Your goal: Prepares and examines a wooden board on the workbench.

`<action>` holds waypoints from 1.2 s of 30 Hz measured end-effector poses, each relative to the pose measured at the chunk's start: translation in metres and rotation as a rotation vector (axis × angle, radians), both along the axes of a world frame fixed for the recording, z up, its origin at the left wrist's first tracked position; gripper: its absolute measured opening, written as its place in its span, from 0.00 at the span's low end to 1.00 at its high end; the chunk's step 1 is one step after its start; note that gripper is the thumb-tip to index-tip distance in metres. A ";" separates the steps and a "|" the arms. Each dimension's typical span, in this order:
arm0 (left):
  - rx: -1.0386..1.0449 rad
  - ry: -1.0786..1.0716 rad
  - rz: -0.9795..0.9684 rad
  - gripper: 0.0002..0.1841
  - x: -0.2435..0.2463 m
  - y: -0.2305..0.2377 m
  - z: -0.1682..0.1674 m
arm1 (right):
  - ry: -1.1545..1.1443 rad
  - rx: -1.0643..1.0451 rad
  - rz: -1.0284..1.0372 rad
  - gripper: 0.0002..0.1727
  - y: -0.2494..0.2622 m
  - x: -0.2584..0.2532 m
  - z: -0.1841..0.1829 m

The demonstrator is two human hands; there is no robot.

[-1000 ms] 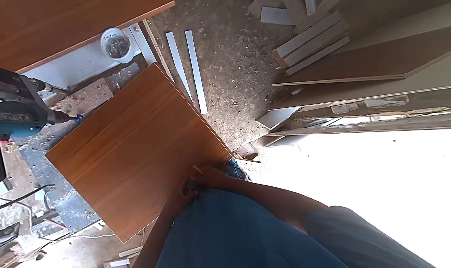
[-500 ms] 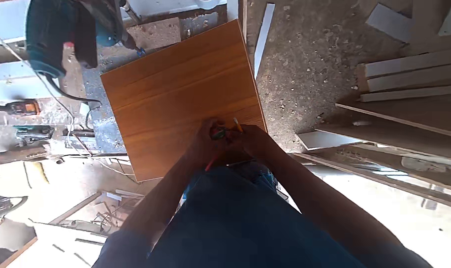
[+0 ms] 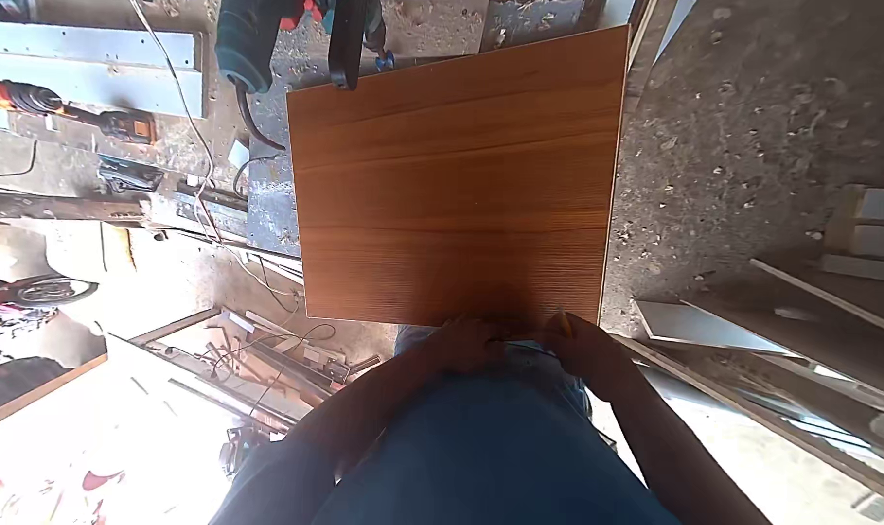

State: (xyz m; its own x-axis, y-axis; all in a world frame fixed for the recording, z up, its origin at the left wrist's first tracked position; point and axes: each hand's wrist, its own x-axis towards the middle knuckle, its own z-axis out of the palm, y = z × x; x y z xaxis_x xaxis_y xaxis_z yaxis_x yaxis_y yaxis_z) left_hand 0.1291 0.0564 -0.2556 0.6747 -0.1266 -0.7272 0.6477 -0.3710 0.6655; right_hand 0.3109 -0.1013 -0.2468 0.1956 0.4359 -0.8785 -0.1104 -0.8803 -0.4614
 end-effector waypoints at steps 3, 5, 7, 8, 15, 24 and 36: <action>0.139 0.116 -0.018 0.23 -0.041 0.020 -0.002 | -0.044 -0.068 -0.268 0.08 -0.050 0.020 -0.015; 0.248 0.241 -0.018 0.22 -0.068 0.030 -0.004 | -0.095 -0.121 -0.374 0.07 -0.085 0.026 -0.034; 0.312 0.332 -0.004 0.21 -0.084 0.033 -0.004 | -0.152 -0.161 -0.392 0.08 -0.109 0.021 -0.052; 0.343 0.362 0.003 0.21 -0.088 0.031 -0.004 | -0.177 -0.169 -0.374 0.09 -0.112 0.015 -0.059; 0.558 0.485 0.039 0.22 -0.087 0.005 -0.014 | -0.287 -0.152 -0.310 0.16 -0.093 -0.008 -0.067; 0.608 0.510 0.020 0.24 -0.076 0.000 -0.016 | -0.344 -0.133 -0.455 0.14 -0.094 -0.005 -0.063; 0.631 0.590 0.061 0.23 -0.066 -0.003 -0.018 | -0.377 -0.149 -0.418 0.15 -0.088 -0.002 -0.070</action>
State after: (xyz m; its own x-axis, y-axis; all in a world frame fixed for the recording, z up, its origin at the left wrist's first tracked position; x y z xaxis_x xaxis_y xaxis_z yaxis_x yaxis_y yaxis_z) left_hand 0.0635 0.0533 -0.2733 0.1578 0.4423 -0.8829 0.8531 -0.5113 -0.1037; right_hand 0.3090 -0.1889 -0.3170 0.6359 0.1310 -0.7606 -0.3145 -0.8560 -0.4104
